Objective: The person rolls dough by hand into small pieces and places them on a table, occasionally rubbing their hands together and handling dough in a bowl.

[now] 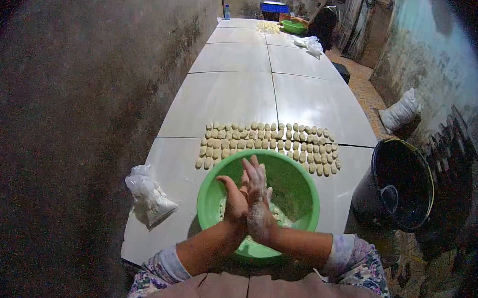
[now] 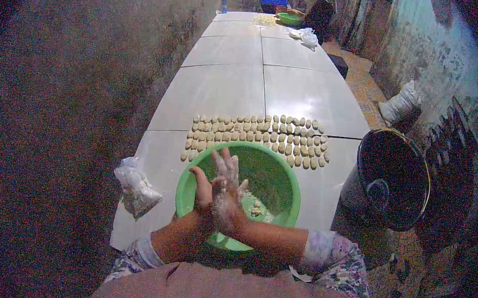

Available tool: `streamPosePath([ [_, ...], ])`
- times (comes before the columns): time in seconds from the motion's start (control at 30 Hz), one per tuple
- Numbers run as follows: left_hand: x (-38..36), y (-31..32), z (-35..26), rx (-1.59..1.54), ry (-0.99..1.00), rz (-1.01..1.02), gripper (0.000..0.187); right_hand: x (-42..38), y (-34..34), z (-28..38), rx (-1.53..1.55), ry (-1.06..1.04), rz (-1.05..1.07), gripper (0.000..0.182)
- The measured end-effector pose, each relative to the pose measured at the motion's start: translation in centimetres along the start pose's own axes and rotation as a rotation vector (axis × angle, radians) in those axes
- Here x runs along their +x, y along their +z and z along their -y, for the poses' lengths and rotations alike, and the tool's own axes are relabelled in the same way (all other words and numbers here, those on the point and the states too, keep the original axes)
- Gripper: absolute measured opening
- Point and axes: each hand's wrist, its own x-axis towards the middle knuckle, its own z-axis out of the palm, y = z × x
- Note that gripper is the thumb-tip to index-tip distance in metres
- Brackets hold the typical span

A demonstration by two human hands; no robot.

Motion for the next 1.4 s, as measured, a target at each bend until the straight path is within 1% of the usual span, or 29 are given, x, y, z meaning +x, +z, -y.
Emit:
streamPosePath([
  [0.07, -0.7, -0.1, 0.9, 0.019, -0.062, 0.108, 0.099, 2.5, -0.2, -3.3, -0.173, -0.206, -0.221, 0.070],
  [0.1, -0.6, -0.9, 1.8, -0.167, -0.177, 0.043, 0.097, 3.5, -0.7, -4.5, -0.258, -0.311, -0.329, 0.068],
  [0.13, -1.5, 0.1, 1.4, -0.220, -0.226, 0.034, 0.097, 4.0, -2.3, -5.4, -0.448, -0.720, -0.361, 0.067],
  [0.2, -1.9, -1.5, 1.7, -0.301, -0.320, 0.146, 0.090, 4.4, -4.7, -1.3, -0.094, -0.134, -0.231, 0.054],
  [0.23, -2.0, -1.0, 1.3, -0.303, -0.320, 0.145, 0.090, 4.5, -5.6, -0.9, -0.095, -0.133, -0.229, 0.054],
  [0.3, -2.6, 0.4, 0.3, -0.283, -0.335, 0.074, 0.079, 4.2, -7.8, -0.9, 0.247, -0.323, 0.059, 0.043],
  [0.33, -2.4, 0.1, 0.3, -0.285, -0.328, 0.072, 0.079, 3.7, -8.7, -0.5, 0.130, -0.338, 0.089, 0.032],
  [0.4, -1.7, -1.0, 0.6, -0.269, -0.337, 0.083, 0.070, 2.4, -9.5, 0.9, 0.162, -0.077, 0.200, 0.023],
  [0.47, -1.2, -2.4, 0.7, -0.159, -0.294, 0.110, 0.069, 1.7, -9.5, 0.6, 0.114, -0.066, 0.274, 0.020],
  [0.53, -1.2, -3.6, 0.2, -0.071, -0.246, 0.043, 0.065, 1.3, -9.2, -0.3, 0.070, -0.047, 0.341, 0.018],
  [0.6, -1.4, -3.4, -0.2, -0.077, -0.239, -0.011, 0.061, 1.7, -8.1, -2.9, -0.077, -0.100, 0.443, 0.026],
  [0.63, -1.4, -4.0, 0.0, -0.053, -0.227, -0.021, 0.060, 2.2, -7.1, -5.6, 0.097, -0.086, 0.417, 0.026],
  [0.67, -1.3, -4.7, 0.2, -0.030, -0.214, -0.032, 0.059, 1.8, -6.8, -5.5, 0.109, -0.086, 0.417, 0.026],
  [0.73, -1.2, -6.0, 0.6, -0.037, -0.221, -0.014, 0.057, 1.1, -6.0, -4.6, 0.362, -0.095, 0.331, 0.030],
  [0.77, -1.5, -5.7, 0.5, 0.008, -0.220, -0.003, 0.057, 1.5, -5.7, -5.8, 0.184, -0.251, 0.307, 0.036],
  [0.8, -1.5, -5.5, 0.5, 0.053, -0.220, 0.008, 0.056, 1.5, -5.8, -5.9, 0.192, -0.254, 0.306, 0.036],
  [0.83, -1.4, -5.6, 0.8, 0.150, -0.232, -0.052, 0.065, 1.4, -6.3, -5.3, -0.050, -0.241, 0.356, 0.038],
  [0.87, -1.5, -5.5, 1.2, 0.153, -0.237, -0.055, 0.065, 1.1, -6.8, -4.7, -0.294, -0.222, 0.402, 0.039],
  [0.93, -1.7, -5.2, 1.8, 0.351, -0.202, 0.008, 0.077, 0.5, -7.0, -3.9, -0.292, -0.149, 0.425, 0.037],
  [1.0, -1.6, -4.8, 2.3, 0.454, -0.181, 0.045, 0.083, 0.1, -6.9, -4.6, -0.381, -0.379, 0.446, 0.037],
  [1.07, -1.8, -4.2, 2.5, 0.444, -0.095, 0.029, 0.085, 0.4, -6.7, -4.9, -0.420, -0.345, 0.451, 0.031],
  [1.13, -2.1, -4.2, 1.4, 0.447, -0.106, 0.053, 0.085, 0.9, -6.7, -5.4, -0.231, -0.310, 0.377, 0.014],
  [1.2, -2.1, -4.6, 0.5, 0.438, -0.115, 0.150, 0.082, 1.4, -7.1, -5.1, -0.208, -0.244, 0.379, 0.015],
  [1.23, -2.4, -3.7, 0.3, 0.482, -0.140, 0.097, 0.071, 1.5, -7.5, -5.1, -0.134, -0.264, 0.362, 0.020],
  [1.27, -2.4, -4.1, 0.4, 0.480, -0.134, 0.093, 0.071, 1.5, -7.8, -5.1, -0.060, -0.281, 0.347, 0.025],
  [1.3, -2.4, -4.9, 0.7, 0.628, -0.168, 0.090, 0.062, 1.5, -7.1, -6.4, 0.188, -0.174, 0.336, 0.034],
  [1.33, -2.5, -4.7, 0.8, 0.775, -0.202, 0.085, 0.054, 1.4, -7.0, -6.2, 0.186, -0.178, 0.345, 0.034],
  [1.37, -3.1, -3.3, 0.6, 0.704, -0.197, 0.052, 0.044, 1.3, -6.9, -5.8, 0.139, -0.192, 0.280, 0.036],
  [1.4, -2.9, -3.9, 0.9, 0.701, -0.191, 0.048, 0.044, 1.2, -7.0, -5.3, 0.093, -0.206, 0.214, 0.038],
])
